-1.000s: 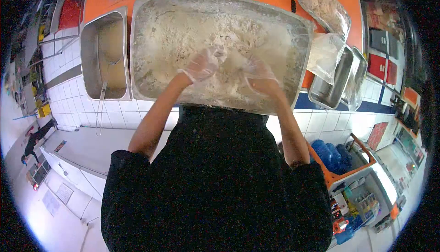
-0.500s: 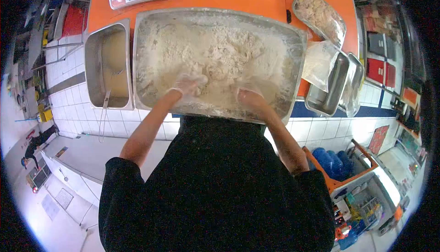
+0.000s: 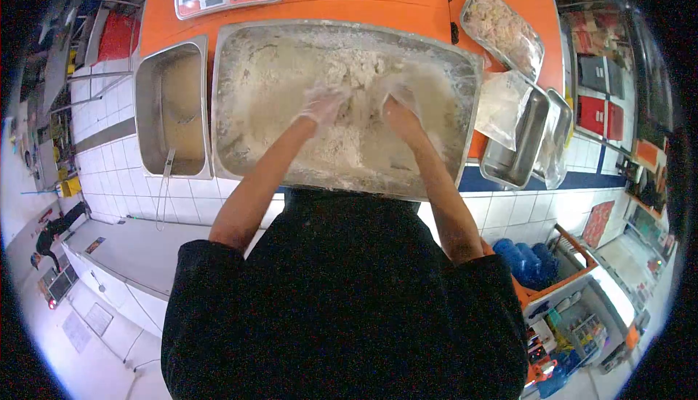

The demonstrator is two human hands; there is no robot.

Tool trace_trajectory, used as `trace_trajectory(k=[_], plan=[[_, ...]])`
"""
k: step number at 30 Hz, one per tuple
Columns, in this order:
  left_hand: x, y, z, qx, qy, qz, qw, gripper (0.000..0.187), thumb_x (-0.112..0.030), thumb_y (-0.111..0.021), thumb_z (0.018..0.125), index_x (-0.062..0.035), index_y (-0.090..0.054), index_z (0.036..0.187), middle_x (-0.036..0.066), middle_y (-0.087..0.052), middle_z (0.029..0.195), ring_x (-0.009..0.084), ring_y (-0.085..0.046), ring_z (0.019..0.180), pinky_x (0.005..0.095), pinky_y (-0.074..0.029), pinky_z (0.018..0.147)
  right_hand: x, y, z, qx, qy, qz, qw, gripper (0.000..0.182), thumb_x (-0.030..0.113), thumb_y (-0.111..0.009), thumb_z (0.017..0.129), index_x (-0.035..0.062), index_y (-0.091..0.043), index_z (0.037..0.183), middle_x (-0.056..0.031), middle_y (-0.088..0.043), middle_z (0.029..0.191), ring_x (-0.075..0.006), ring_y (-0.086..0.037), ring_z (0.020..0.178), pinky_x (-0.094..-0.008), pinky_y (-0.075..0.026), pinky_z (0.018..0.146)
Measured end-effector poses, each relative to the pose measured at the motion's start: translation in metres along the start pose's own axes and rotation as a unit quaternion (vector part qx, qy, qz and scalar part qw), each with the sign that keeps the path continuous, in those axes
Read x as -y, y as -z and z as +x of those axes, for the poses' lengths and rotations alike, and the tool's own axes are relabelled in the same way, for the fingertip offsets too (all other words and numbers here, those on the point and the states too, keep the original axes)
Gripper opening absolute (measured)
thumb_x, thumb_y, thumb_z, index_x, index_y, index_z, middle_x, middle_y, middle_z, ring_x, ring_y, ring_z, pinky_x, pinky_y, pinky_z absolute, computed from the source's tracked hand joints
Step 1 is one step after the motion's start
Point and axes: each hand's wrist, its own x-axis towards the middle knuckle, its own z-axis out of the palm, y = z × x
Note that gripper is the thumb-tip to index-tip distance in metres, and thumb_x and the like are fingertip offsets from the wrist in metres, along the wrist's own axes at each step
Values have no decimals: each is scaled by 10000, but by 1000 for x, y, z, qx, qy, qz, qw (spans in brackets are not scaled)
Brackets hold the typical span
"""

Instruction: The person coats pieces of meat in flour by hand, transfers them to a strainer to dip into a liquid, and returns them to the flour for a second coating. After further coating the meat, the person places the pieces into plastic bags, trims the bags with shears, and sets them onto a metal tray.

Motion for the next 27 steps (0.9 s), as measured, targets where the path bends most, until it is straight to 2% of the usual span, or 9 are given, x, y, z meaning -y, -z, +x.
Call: trace_trajectory(k=[5, 7, 9, 13, 16, 20, 22, 24, 27], plan=[[0, 8, -5, 219, 74, -494, 838, 507, -388, -463, 950, -42, -511, 1317, 119, -532, 1323, 269, -531, 1172, 398, -413, 1015, -34, 76, -24, -18, -36, 447, 893, 447, 109, -465, 863, -4, -502, 1294, -213, -539, 1266, -313, -514, 1185, -422, -380, 1041], [-29, 52, -46, -41, -390, 169, 904, 466, -388, -477, 948, -56, -559, 1265, 118, -556, 1280, 246, -549, 1124, 392, -425, 993, -42, 68, -41, -209, -11, 448, 869, 436, 109, -474, 850, -13, -522, 1266, -200, -585, 1201, -322, -547, 1135, -405, -423, 1000], [0, 71, -48, 64, -276, 196, 939, 458, -352, -451, 953, -58, -525, 1297, 135, -530, 1318, 269, -505, 1189, 398, -379, 1037, -46, 105, -67, 201, 65, 21, 977, 397, 112, -466, 855, -29, -541, 1219, -163, -646, 1001, -326, -597, 989, -387, -477, 888], [84, 41, -37, 318, 54, 187, 928, 440, -311, -448, 951, -68, -514, 1312, 160, -477, 1385, 283, -423, 1292, 416, -268, 1116, -14, 28, -88, 69, 83, 337, 935, 376, 118, -455, 858, -25, -552, 1191, -142, -641, 842, -329, -604, 878, -422, -477, 818], [84, 3, -41, 263, -13, 242, 934, 348, -231, -532, 893, -17, -611, 1156, 106, -659, 1026, 213, -606, 890, 362, -486, 823, 28, 63, -76, 155, 133, 324, 924, 360, 162, -471, 893, -14, -546, 1199, -175, -635, 949, -291, -601, 941, -393, -475, 845], [42, -7, -45, 266, -126, 176, 939, 373, -254, -484, 932, -47, -576, 1228, 95, -620, 1197, 211, -579, 1075, 364, -441, 934, 12, 115, -56, 122, 10, 578, 807, 399, 249, -446, 962, -7, -501, 1263, -175, -569, 1208, -229, -548, 1100, -358, -434, 950], [-29, 4, -81, 201, -143, -424, 871, 289, -230, -484, 931, -38, -633, 1087, 35, -652, 964, 186, -596, 810, 336, -479, 721, -1, 101, -64, 194, -54, 597, 776, 426, 280, -429, 980, -9, -482, 1288, -166, -534, 1292, -223, -517, 1158, -350, -407, 997], [-29, 32, -72, 116, -238, -170, 949, 267, -205, -477, 929, -39, -644, 1054, 40, -649, 946, 179, -591, 800, 342, -482, 723, -29, 21, -73, 121, -267, 814, 502, 425, 232, -429, 972, -8, -460, 1321, -141, -527, 1315, -234, -483, 1203, -351, -361, 1047], [4, 25, -11, -11, -198, 71, 978, 261, -177, -480, 913, -33, -650, 1049, 80, -651, 987, 194, -596, 876, 361, -478, 803, -24, 4, -53, 71, -250, 659, 706, 409, 196, -452, 953, 5, -468, 1314, -136, -535, 1301, -233, -483, 1206, -343, -363, 1045]])
